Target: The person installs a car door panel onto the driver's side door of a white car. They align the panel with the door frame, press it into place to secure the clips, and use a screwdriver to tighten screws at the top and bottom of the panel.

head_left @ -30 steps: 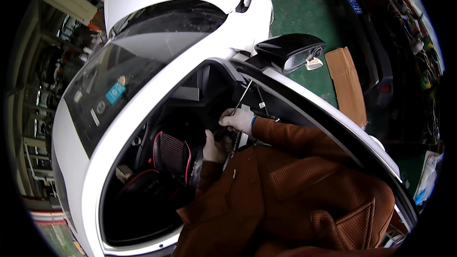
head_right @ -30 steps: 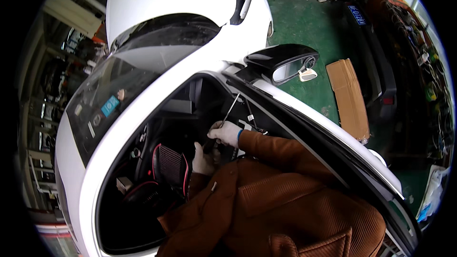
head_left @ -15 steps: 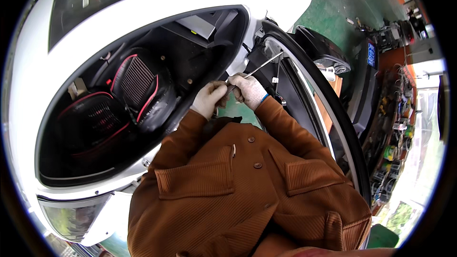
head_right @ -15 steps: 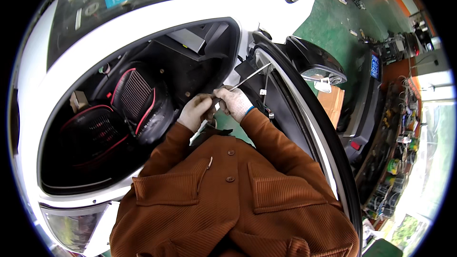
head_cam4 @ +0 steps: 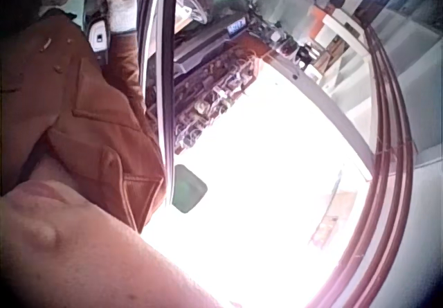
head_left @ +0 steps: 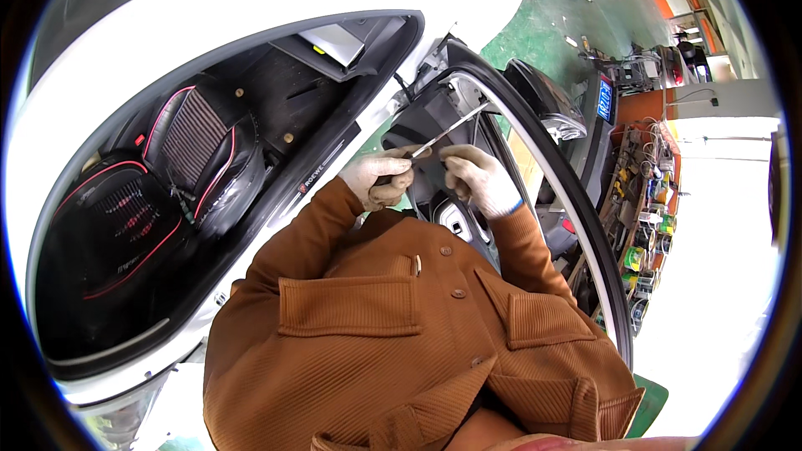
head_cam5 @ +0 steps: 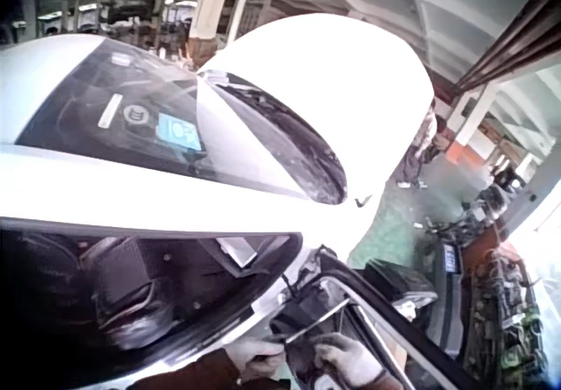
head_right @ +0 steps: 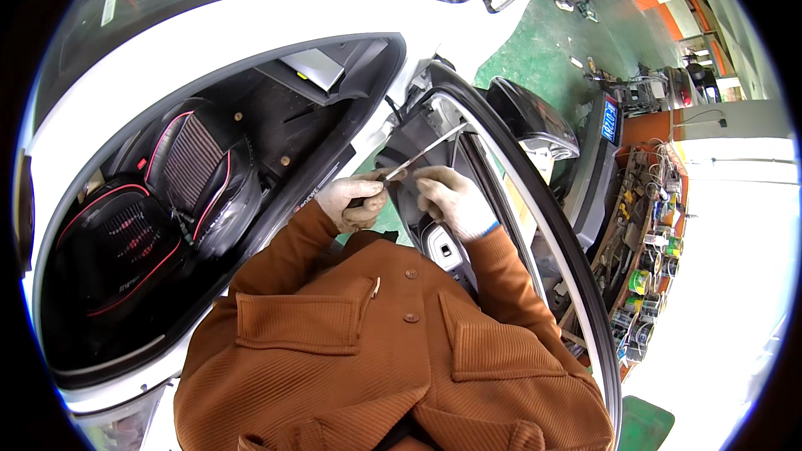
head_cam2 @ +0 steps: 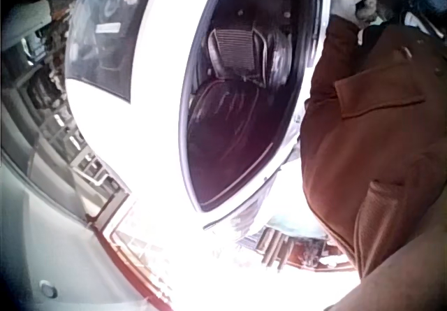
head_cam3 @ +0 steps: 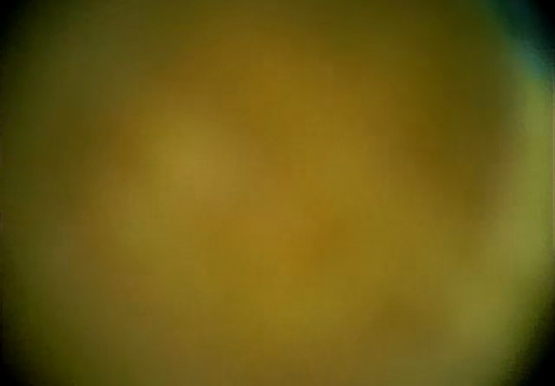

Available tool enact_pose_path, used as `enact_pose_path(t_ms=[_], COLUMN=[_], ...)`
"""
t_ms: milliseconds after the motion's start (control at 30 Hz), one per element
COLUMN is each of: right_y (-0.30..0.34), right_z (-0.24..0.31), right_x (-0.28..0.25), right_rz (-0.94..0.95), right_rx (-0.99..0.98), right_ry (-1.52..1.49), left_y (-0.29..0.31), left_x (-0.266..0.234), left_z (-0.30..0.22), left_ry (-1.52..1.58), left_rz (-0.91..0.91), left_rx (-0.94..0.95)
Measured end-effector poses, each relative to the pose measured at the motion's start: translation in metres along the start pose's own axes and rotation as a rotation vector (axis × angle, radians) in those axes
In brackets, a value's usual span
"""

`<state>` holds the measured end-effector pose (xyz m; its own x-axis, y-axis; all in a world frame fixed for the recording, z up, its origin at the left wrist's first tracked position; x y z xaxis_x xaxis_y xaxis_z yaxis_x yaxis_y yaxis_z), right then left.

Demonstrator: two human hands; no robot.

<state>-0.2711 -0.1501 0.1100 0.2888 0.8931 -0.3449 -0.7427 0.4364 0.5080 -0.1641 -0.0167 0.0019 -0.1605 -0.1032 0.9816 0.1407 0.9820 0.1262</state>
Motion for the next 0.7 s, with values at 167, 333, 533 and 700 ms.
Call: enact_pose_path(t_ms=[167,333,533,700], right_y=[0.030,0.035,0.022,-0.047], right_z=[-0.021,-0.042,-0.009,-0.030], right_x=[-0.044,-0.059,-0.011,0.044], right_rz=[-0.256,-0.403,-0.151,-0.145], right_rx=[0.038,0.059,-0.054,0.075], right_ry=[-0.011,-0.059,-0.068,-0.302], left_y=[-0.001,0.002,0.001,-0.005], left_x=[0.000,0.000,0.004,0.012], left_z=[-0.030,-0.030,-0.017,-0.011], left_ry=[-1.012,-1.281,-0.176,-0.176], left_rz=[-0.301,-0.373,-0.314,-0.257], left_rx=[0.530,0.618,-0.128,-0.375])
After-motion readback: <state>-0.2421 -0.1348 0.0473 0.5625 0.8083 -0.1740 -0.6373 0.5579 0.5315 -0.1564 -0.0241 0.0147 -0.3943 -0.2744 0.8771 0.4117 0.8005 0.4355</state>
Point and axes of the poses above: each hand's wrist, its own y-axis away from the middle knuckle, its own x-axis out of the palm, z = x × y, the point moved 7 cm from there along -y, towards the middle knuckle, and after that the axes turned 14 degrees about y, right-handed, at the moved point
